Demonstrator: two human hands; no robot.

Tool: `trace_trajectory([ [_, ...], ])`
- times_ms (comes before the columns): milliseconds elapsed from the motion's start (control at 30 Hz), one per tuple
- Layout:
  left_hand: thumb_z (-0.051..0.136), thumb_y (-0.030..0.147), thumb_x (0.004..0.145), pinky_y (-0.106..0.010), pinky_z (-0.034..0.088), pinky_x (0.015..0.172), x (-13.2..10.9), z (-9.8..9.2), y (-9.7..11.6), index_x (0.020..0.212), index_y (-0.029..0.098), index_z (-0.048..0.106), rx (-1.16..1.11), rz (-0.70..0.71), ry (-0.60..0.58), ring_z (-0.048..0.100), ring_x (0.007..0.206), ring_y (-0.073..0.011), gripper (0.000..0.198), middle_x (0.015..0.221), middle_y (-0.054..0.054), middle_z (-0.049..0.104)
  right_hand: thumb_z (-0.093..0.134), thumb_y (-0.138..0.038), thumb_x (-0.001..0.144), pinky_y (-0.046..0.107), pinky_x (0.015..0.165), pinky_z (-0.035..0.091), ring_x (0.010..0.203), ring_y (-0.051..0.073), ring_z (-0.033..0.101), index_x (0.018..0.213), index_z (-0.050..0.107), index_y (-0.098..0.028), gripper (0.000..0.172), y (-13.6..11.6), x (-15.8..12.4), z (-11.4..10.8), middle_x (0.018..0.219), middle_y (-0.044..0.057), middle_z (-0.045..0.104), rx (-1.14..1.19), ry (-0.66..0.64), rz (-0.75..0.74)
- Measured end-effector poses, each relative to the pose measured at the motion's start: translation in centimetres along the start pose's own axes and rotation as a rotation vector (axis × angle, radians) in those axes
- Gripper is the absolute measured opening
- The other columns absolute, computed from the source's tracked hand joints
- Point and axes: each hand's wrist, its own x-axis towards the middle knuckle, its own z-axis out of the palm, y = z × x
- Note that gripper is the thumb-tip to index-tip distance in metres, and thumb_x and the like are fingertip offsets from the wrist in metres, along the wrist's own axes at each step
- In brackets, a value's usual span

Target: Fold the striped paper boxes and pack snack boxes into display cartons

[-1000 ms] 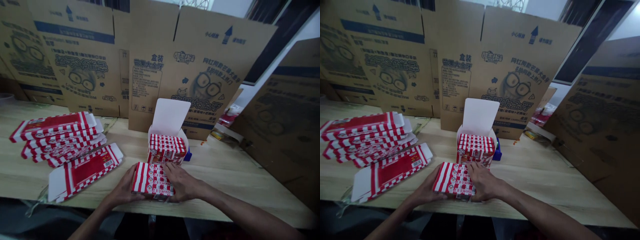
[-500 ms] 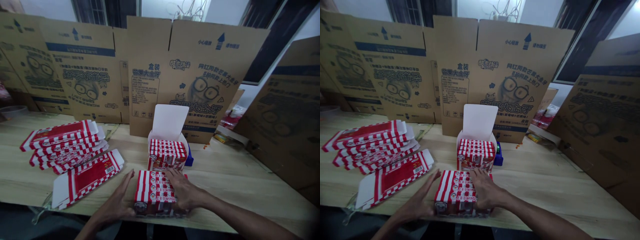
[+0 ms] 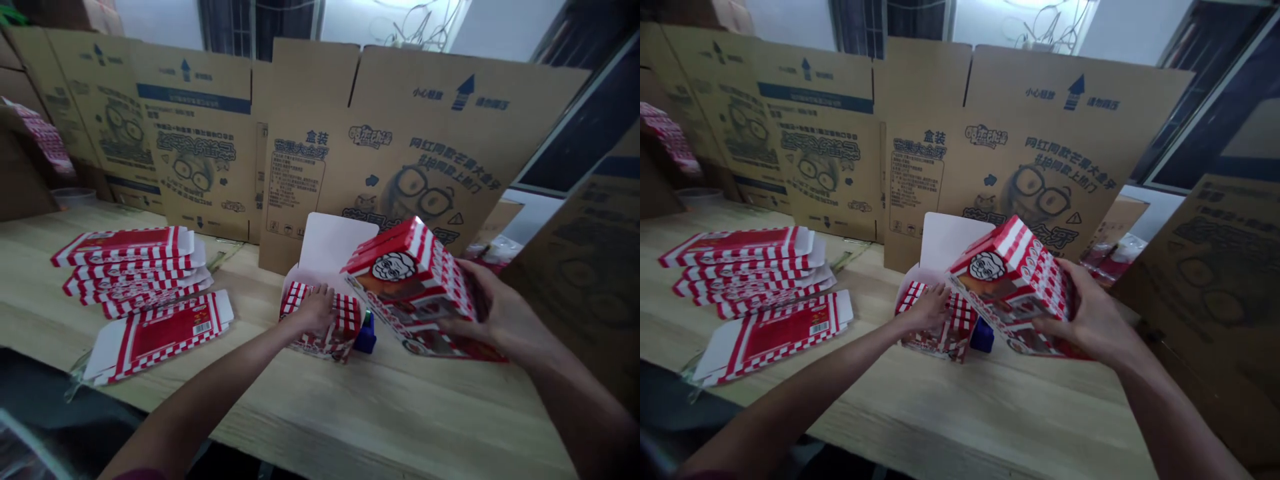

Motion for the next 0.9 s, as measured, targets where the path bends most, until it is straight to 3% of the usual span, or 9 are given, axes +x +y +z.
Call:
trace_trajectory([
  [100,0.050,0.037,0.086,-0.051,0.035,0.100,1.5,1.4,-0.5,0.119,0.000,0.054,0.067,-0.092,-0.063,0.047,0.121,-0.0398,0.050,0.124,-0.027,0.055,0.080,-0.047,0.052,0.053,0.098,0.043,0.115,0.038,0.052,0.135,0.039,-0.024,0.096,-0.9,3.6,2.0,0.129,0.011,0.053,-0.036,0.014,-0.057],
  [200,0.046,0.055,0.084,-0.051,0.031,0.102,0.7,1.9,-0.7,0.118,0.002,0.056,0.104,-0.109,-0.132,0.046,0.122,-0.0410,0.063,0.125,-0.026,0.056,0.080,-0.041,0.052,0.052,0.098,0.041,0.114,0.037,0.051,0.134,0.041,-0.018,0.093,-2.6,7.1,4.7,0.126,0.013,0.053,-0.035,-0.024,-0.161],
  [333,0.049,0.084,0.060,-0.055,0.021,0.109,-1.6,2.1,-1.2,0.140,0.001,0.033,0.092,-0.032,-0.305,0.021,0.137,-0.0459,0.117,0.147,-0.030,0.029,0.079,-0.031,0.053,0.048,0.099,0.039,0.116,0.034,0.050,0.134,0.042,-0.019,0.090,-4.2,11.0,7.8,0.129,0.011,0.052,0.054,-0.176,-0.318],
  [433,0.053,0.089,0.045,-0.059,0.014,0.110,-2.8,1.9,-1.5,0.146,0.004,0.016,0.040,0.091,-0.366,0.010,0.140,-0.0459,0.137,0.152,-0.028,0.016,0.077,-0.026,0.051,0.042,0.092,0.045,0.105,0.031,0.056,0.126,0.049,-0.016,0.080,-4.5,13.2,9.2,0.119,0.009,0.060,0.111,-0.378,-0.314],
  [533,0.059,0.085,0.043,-0.057,0.011,0.112,-3.5,1.4,-1.3,0.148,0.011,0.010,0.006,0.177,-0.259,0.009,0.141,-0.0435,0.137,0.154,-0.022,0.015,0.074,-0.021,0.051,0.036,0.080,0.050,0.092,0.027,0.061,0.119,0.055,-0.015,0.071,-3.8,14.6,10.1,0.107,0.006,0.066,0.152,-0.584,-0.241],
  [700,0.062,0.080,0.052,-0.056,0.014,0.113,-4.3,0.7,-0.1,0.147,0.014,0.014,0.013,0.198,-0.119,0.017,0.139,-0.0430,0.125,0.151,-0.021,0.025,0.074,-0.023,0.050,0.035,0.080,0.052,0.096,0.028,0.062,0.122,0.053,-0.016,0.076,-1.4,16.2,11.9,0.109,0.005,0.067,0.320,-0.812,-0.125],
  [900,0.060,0.079,0.056,-0.056,0.018,0.111,-5.0,1.1,0.0,0.143,0.008,0.023,0.071,0.184,-0.051,0.023,0.136,-0.0443,0.118,0.146,-0.025,0.032,0.077,-0.024,0.048,0.038,0.081,0.052,0.094,0.029,0.064,0.119,0.056,-0.013,0.075,-0.1,17.7,14.2,0.106,0.007,0.069,0.329,-0.842,-0.086],
])
